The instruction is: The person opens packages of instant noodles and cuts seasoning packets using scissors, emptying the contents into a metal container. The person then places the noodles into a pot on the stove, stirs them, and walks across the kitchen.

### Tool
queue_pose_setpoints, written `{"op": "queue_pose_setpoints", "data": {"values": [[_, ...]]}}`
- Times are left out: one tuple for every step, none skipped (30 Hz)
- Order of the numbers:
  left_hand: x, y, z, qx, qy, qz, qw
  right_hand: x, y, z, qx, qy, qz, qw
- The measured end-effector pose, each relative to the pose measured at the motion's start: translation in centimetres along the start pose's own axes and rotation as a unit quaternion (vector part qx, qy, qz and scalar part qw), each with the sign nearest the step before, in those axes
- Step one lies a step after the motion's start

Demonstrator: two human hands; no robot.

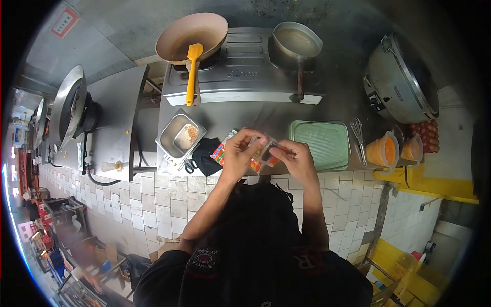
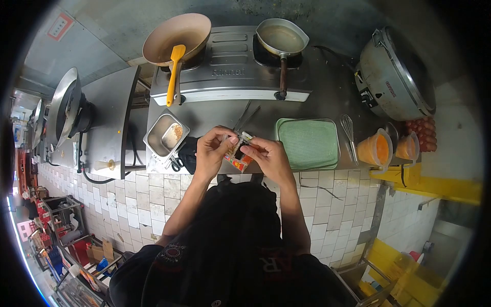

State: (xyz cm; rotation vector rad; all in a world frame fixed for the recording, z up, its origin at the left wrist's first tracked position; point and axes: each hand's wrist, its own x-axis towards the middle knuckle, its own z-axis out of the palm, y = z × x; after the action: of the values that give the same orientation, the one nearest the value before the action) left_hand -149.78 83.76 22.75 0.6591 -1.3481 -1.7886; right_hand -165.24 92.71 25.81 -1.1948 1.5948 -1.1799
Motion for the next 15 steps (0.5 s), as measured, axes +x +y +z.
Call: {"op": "queue_pose_setpoints", "data": {"values": [[0.0, -0.2, 0.0, -0.003, 0.007, 0.019, 1.000, 0.0, -0.2, -0.1, -0.063, -0.003, 0.013, 0.998], [0.0, -0.2, -0.1, -0.003, 0.008, 0.018, 1.000, -0.1, 0.1, 0.0, -0.063, -0.004, 0.014, 0.998], [0.1, -0.3, -0.3, -0.003, -0.007, 0.017, 1.000, -0.1, 0.6, 0.2, -0.039, 0.001, -0.005, 0.999], [0.1, -0.3, -0.4, -0.002, -0.022, 0.016, 1.000, -0.1, 0.9, 0.3, -0.014, 0.007, -0.023, 1.000], [0.1, 0.0, 0.0, -0.002, -0.024, 0.015, 1.000, -0.2, 0.6, 0.6, -0.013, 0.008, -0.022, 1.000], [0.2, 0.6, 0.6, -0.007, 0.006, 0.012, 1.000, -0.2, 0.3, 0.9, 0.008, 0.031, -0.031, 0.999], [0.2, 0.9, 0.9, -0.012, 0.037, 0.010, 0.999, -0.2, 0.0, 1.2, 0.029, 0.054, -0.040, 0.997], [0.2, 0.8, 0.8, -0.012, 0.036, 0.010, 0.999, -0.2, -0.1, 1.3, 0.030, 0.055, -0.042, 0.997], [0.1, 0.7, 0.6, -0.012, 0.031, -0.033, 0.999, -0.2, -0.2, 1.3, 0.013, 0.062, -0.046, 0.997], [0.0, 0.6, 0.5, -0.013, 0.027, -0.077, 0.997, -0.2, -0.2, 1.3, -0.004, 0.070, -0.051, 0.996], [0.0, 0.5, 0.4, -0.013, 0.026, -0.076, 0.997, -0.2, -0.1, 1.1, -0.005, 0.071, -0.051, 0.996], [-0.1, 0.4, 0.3, -0.001, 0.011, -0.072, 0.997, -0.1, 0.2, 0.8, -0.040, 0.045, -0.014, 0.998], [-0.2, 0.3, 0.2, 0.012, -0.004, -0.067, 0.998, -0.1, 0.4, 0.6, -0.075, 0.018, 0.023, 0.997], [-0.2, 0.2, 0.1, 0.012, -0.004, -0.067, 0.998, -0.1, 0.4, 0.7, -0.075, 0.019, 0.022, 0.997], [-0.3, 0.1, 0.2, 0.001, -0.006, -0.055, 0.998, 0.0, 0.3, 0.9, -0.069, 0.036, 0.001, 0.997]]}}
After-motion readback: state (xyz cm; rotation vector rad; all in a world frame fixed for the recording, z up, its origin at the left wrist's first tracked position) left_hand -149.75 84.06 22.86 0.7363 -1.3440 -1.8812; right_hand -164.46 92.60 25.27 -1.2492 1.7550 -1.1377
